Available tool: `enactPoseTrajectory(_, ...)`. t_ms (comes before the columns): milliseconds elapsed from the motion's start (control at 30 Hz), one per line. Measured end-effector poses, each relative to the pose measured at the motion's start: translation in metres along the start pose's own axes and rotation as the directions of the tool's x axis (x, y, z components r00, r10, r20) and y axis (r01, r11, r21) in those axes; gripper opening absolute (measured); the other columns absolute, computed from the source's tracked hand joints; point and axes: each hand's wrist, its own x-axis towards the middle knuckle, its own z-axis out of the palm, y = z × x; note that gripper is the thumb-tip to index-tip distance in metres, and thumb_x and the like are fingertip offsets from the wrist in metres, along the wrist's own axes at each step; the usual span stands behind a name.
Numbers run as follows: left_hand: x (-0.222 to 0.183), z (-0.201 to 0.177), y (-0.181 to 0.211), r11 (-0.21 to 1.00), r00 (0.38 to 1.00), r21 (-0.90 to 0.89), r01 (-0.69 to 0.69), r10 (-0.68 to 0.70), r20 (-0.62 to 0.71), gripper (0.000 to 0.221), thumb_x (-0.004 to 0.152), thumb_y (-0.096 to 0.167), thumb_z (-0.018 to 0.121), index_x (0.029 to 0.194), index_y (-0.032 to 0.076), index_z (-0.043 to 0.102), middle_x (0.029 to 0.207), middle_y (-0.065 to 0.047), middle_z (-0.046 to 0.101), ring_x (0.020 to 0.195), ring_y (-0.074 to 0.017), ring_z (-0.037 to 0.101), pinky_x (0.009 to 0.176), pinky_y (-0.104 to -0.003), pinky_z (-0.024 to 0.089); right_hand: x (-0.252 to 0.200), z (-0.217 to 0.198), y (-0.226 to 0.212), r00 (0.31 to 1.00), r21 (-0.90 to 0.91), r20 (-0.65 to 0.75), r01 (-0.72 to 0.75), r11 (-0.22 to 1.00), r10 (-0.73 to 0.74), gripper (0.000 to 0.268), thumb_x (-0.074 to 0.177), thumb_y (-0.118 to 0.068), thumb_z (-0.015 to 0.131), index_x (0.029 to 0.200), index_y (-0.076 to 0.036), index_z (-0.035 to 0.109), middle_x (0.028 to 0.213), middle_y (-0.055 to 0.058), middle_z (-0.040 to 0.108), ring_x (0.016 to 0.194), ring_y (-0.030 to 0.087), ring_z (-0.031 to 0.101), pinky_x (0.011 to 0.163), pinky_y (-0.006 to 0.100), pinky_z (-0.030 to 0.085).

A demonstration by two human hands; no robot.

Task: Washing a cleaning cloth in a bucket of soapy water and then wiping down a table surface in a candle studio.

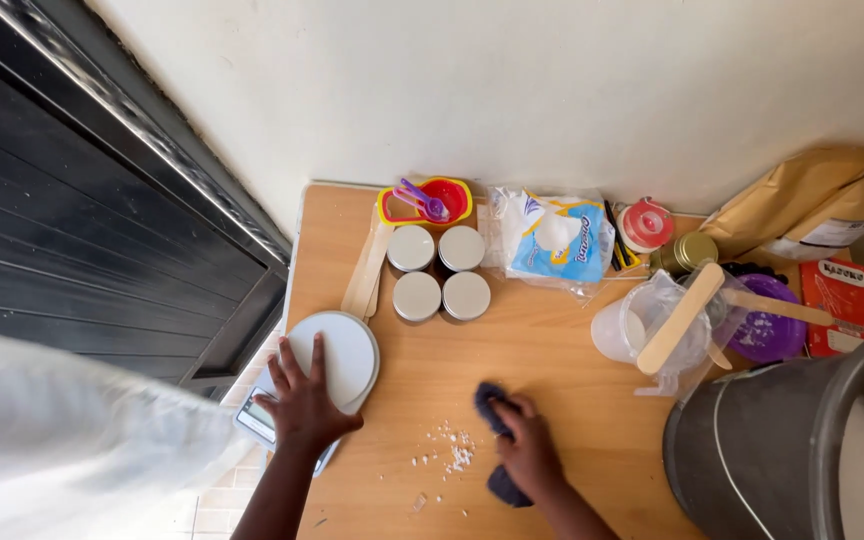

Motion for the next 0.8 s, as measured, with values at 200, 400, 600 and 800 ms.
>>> enactPoseTrajectory(200,0.000,0.002,0.002,0.993,0.998,-0.108,0.042,-0.047,-0.043,0.144,0.045,0.058,0.090,0.149,0.033,-0.006,0.159,-0.006,-0.013,0.145,-0.0304,-0.001,0.100,-0.066,0.024,0.011,-0.002,-0.024,0.811,0.629,0.511,-0.578,0.521,0.283,0.030,0.074,0.000,0.070,0.104,-0.002,0.067,0.103,0.006,0.050,0.058,0.025,0.065,0.048,0.035,0.058)
enactPoseTrajectory(400,0.003,0.008,-0.018,0.959,0.994,-0.265,0.105,-0.103,0.019,0.156,0.040,0.053,0.095,0.149,0.029,-0.013,0.159,-0.005,-0.010,0.146,-0.0272,-0.010,0.105,-0.067,0.012,0.059,-0.035,-0.002,0.911,0.096,-0.083,-0.395,0.914,0.403,0.050,0.073,-0.005,0.051,0.120,-0.013,0.063,0.125,0.004,0.048,0.109,0.023,0.056,0.093,0.032,0.046)
enactPoseTrajectory(600,0.002,0.009,-0.015,0.920,0.972,-0.324,0.220,-0.234,-0.004,0.149,0.040,0.057,0.088,0.149,0.029,-0.009,0.158,-0.008,-0.005,0.145,-0.0308,-0.002,0.102,-0.071,0.014,0.034,-0.017,-0.054,0.889,-0.061,0.447,0.142,0.988,-0.100,0.052,0.074,-0.004,0.054,0.123,-0.018,0.061,0.137,0.000,0.043,0.110,0.032,0.045,0.094,0.045,0.040)
enactPoseTrajectory(800,0.006,0.001,-0.018,0.913,0.965,-0.321,0.252,-0.263,0.009,0.150,0.042,0.062,0.084,0.148,0.027,-0.017,0.157,-0.007,-0.009,0.144,-0.0312,-0.002,0.102,-0.071,0.014,0.017,-0.030,-0.018,0.951,0.320,0.267,0.064,0.945,-0.155,0.063,0.066,0.001,0.056,0.126,-0.013,0.061,0.129,0.007,0.046,0.126,0.021,0.043,0.108,0.031,0.029)
